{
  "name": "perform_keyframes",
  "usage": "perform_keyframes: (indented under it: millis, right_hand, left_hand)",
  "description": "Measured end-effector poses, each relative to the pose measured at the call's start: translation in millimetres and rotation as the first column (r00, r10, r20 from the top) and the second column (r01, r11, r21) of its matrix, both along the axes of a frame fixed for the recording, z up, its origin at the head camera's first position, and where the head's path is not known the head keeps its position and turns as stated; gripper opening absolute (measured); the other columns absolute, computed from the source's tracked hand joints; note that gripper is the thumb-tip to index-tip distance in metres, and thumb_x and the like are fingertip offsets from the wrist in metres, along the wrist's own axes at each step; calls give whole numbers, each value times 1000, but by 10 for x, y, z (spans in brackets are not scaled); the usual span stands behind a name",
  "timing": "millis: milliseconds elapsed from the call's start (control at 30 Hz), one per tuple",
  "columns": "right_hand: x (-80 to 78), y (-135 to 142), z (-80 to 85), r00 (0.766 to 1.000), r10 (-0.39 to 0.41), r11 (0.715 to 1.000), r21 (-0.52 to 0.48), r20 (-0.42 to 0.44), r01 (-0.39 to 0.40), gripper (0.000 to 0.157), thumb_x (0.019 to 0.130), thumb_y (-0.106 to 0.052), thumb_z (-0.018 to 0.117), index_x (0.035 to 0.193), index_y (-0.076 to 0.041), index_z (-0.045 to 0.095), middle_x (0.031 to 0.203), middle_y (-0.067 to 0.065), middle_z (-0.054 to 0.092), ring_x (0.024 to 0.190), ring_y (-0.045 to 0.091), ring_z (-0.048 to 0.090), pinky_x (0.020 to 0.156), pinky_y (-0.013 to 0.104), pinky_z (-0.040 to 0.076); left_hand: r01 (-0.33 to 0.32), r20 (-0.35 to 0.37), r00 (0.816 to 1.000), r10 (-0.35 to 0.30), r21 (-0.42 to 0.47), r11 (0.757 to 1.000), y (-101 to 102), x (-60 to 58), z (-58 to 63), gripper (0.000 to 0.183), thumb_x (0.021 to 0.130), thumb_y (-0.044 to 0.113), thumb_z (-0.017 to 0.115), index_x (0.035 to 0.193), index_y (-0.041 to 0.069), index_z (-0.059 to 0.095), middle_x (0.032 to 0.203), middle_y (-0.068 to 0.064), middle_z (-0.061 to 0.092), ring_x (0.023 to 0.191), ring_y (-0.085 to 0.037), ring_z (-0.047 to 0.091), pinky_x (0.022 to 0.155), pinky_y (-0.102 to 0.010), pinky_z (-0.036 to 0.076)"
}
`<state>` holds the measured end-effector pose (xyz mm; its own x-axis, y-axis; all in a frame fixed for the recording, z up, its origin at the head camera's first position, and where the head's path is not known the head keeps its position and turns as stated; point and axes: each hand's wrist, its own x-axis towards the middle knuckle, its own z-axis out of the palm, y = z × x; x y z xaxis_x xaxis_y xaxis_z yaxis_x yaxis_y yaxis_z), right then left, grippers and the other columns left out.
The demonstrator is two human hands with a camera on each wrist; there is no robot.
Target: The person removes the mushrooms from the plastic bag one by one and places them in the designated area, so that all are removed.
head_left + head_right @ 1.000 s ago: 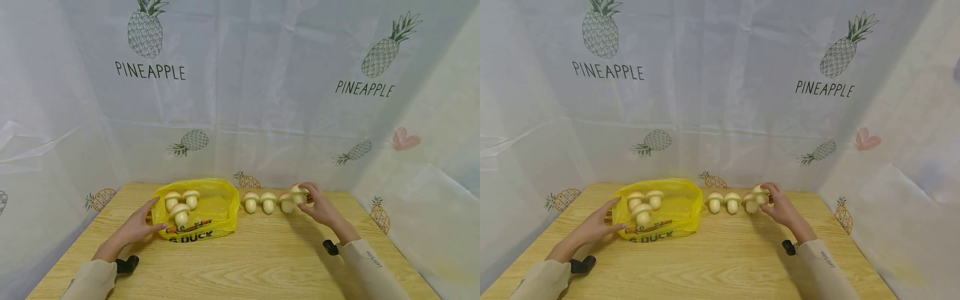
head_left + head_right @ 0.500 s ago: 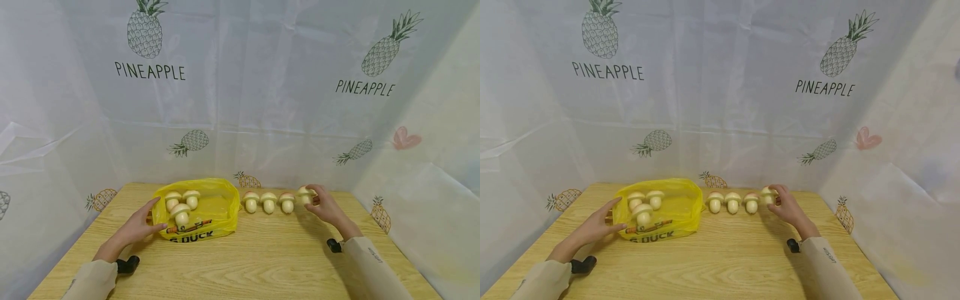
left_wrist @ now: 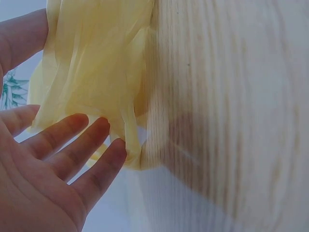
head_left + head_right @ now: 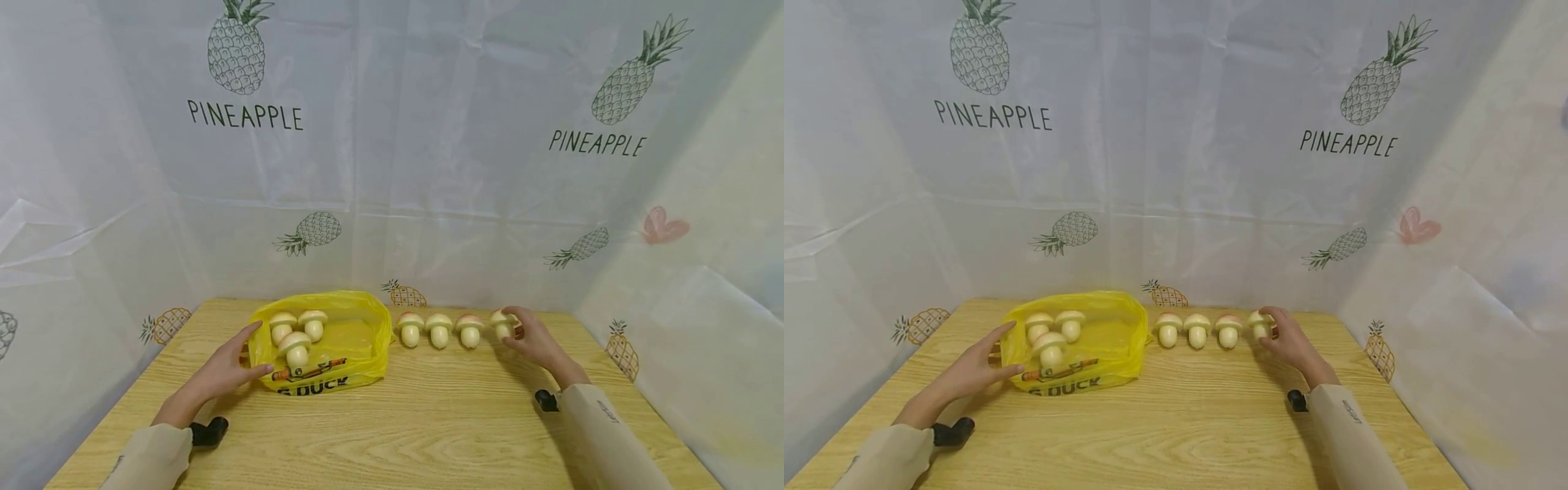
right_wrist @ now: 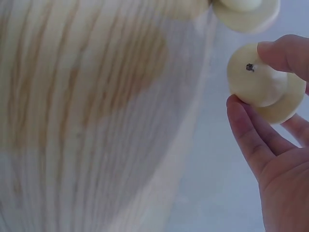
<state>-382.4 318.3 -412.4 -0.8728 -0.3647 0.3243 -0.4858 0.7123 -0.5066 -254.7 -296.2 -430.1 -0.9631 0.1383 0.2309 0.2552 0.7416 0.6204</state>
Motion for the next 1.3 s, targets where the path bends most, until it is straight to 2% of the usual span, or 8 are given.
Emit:
perform_keyframes:
  millis: [300,567,700,867,1100,1300]
  right_hand:
    - [-111,32,-107,997,2,1000,-30,76,1,59,86,-1,69,138,-6,41,138,27,35,96,41,60,67,38,55]
    - [-145,25,-155,997,-7,1000,8,74,6,60,87,-3,68,139,-4,39,139,28,35,89,32,62,70,41,53]
    - [-167,22,-172,995,-14,1000,11,95,13,61,87,-3,68,140,-4,38,140,27,34,90,33,62,70,41,53]
    - [-178,5,-165,994,-17,1000,13,110,15,62,88,-4,68,141,-4,37,140,28,33,93,36,62,70,40,53]
    - [-153,-14,-126,993,-20,1000,19,112,18,62,87,-4,68,141,-5,38,140,27,34,90,32,63,69,40,53]
    - [-165,0,-135,993,-21,999,50,117,16,62,88,-8,68,142,-8,38,142,25,33,90,32,62,67,38,52]
  left_hand:
    - [-5,8,1000,5,-2,1000,5,-1,-4,95,83,42,73,152,5,18,148,-31,26,121,-53,41,89,-63,42]
    - [8,2,1000,-8,-9,1000,-8,-2,6,95,84,42,72,152,5,19,149,-31,25,127,-54,33,93,-67,36]
    - [8,0,1000,-8,-14,1000,-4,2,12,95,84,43,72,152,4,19,149,-31,25,128,-54,32,94,-68,34]
    - [4,2,1000,-4,-13,1000,-7,7,11,95,84,43,72,152,5,19,149,-31,25,129,-53,32,94,-67,34]
    - [7,8,1000,-7,-10,1000,-6,1,4,94,84,41,73,152,4,19,149,-31,24,129,-53,31,94,-68,33]
    - [10,9,1000,-10,-8,1000,-17,-9,-11,96,83,45,72,152,4,19,149,-30,24,129,-53,30,95,-68,33]
